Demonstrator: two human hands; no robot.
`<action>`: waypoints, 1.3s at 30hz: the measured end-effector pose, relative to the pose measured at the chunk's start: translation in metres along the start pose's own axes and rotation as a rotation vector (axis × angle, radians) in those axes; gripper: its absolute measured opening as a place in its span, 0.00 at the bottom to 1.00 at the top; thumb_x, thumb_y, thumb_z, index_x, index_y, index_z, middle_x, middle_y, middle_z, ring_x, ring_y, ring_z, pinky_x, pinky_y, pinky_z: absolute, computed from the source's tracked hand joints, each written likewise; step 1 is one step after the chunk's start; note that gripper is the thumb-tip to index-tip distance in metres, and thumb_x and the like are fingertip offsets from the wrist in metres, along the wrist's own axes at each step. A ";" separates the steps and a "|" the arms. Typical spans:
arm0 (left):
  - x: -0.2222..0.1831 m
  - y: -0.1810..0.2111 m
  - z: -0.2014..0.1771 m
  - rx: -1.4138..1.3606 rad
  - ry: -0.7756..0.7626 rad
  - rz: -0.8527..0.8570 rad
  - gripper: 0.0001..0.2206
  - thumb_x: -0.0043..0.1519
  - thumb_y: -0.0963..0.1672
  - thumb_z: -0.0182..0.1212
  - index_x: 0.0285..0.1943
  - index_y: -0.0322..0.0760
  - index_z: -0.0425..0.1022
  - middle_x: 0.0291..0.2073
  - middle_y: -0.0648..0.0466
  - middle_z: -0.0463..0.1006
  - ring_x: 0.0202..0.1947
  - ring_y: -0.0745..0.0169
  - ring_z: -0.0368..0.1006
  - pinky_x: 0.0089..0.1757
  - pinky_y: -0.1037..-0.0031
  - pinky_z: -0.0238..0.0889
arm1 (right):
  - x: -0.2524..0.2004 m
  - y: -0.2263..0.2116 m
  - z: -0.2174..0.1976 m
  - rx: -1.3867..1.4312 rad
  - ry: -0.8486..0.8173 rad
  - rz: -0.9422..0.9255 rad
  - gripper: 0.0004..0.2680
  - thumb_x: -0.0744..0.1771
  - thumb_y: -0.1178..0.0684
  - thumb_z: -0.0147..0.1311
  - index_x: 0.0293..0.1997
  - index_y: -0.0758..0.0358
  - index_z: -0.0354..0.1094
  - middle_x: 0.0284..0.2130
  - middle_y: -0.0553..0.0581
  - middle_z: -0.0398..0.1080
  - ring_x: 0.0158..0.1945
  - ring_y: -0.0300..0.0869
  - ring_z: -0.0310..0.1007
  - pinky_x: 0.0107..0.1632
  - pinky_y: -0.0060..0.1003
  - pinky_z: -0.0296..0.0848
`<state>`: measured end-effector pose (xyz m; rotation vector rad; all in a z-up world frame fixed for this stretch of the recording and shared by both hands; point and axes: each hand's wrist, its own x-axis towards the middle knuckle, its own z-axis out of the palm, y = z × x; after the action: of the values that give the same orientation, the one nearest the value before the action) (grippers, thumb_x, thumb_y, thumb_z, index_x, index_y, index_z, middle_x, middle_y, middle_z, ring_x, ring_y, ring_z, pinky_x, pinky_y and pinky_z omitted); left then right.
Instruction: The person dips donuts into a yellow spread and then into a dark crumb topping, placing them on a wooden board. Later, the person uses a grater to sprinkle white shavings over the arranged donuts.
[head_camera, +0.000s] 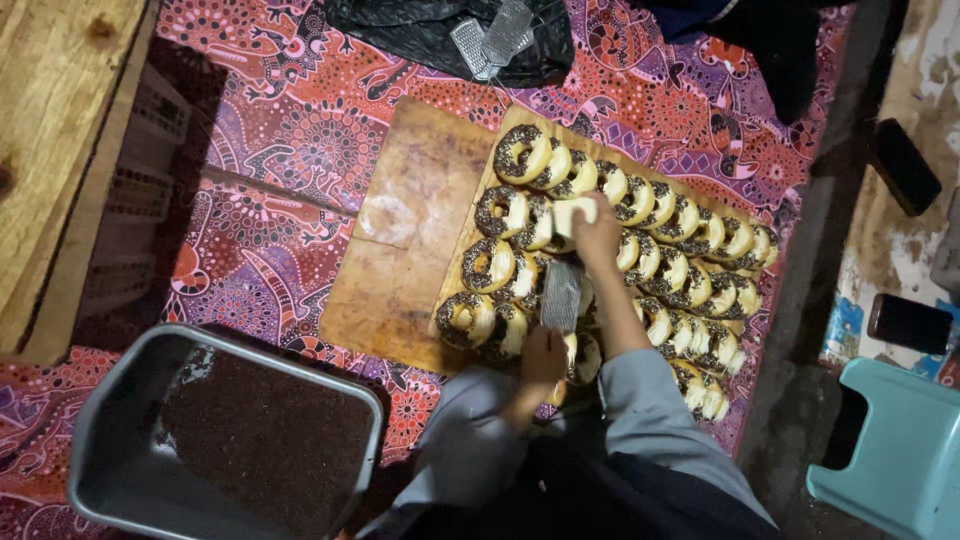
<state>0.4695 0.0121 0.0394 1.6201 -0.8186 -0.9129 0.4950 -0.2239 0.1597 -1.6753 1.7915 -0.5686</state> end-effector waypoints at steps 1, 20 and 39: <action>0.013 0.005 -0.002 -0.022 -0.026 0.018 0.12 0.67 0.44 0.52 0.32 0.33 0.73 0.25 0.38 0.72 0.27 0.35 0.69 0.32 0.49 0.60 | -0.004 0.002 -0.011 0.065 0.058 -0.062 0.11 0.67 0.57 0.55 0.55 0.58 0.69 0.33 0.60 0.77 0.33 0.45 0.78 0.36 0.42 0.75; 0.033 0.029 0.014 -0.053 -0.120 -0.130 0.16 0.66 0.47 0.53 0.28 0.30 0.71 0.20 0.37 0.74 0.23 0.38 0.72 0.30 0.52 0.63 | 0.015 0.037 0.001 -0.246 0.027 -0.026 0.14 0.66 0.57 0.50 0.59 0.67 0.64 0.25 0.65 0.74 0.26 0.58 0.76 0.31 0.51 0.72; 0.059 -0.005 0.094 -0.030 -0.191 -0.070 0.15 0.65 0.46 0.54 0.31 0.26 0.74 0.24 0.32 0.74 0.28 0.29 0.74 0.33 0.47 0.66 | 0.009 0.087 -0.020 -0.375 0.272 -0.272 0.11 0.67 0.59 0.51 0.56 0.66 0.65 0.30 0.72 0.74 0.34 0.65 0.75 0.39 0.57 0.72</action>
<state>0.4151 -0.0810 0.0107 1.5599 -0.8784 -1.1386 0.4180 -0.2256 0.1139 -2.2106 1.9658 -0.6306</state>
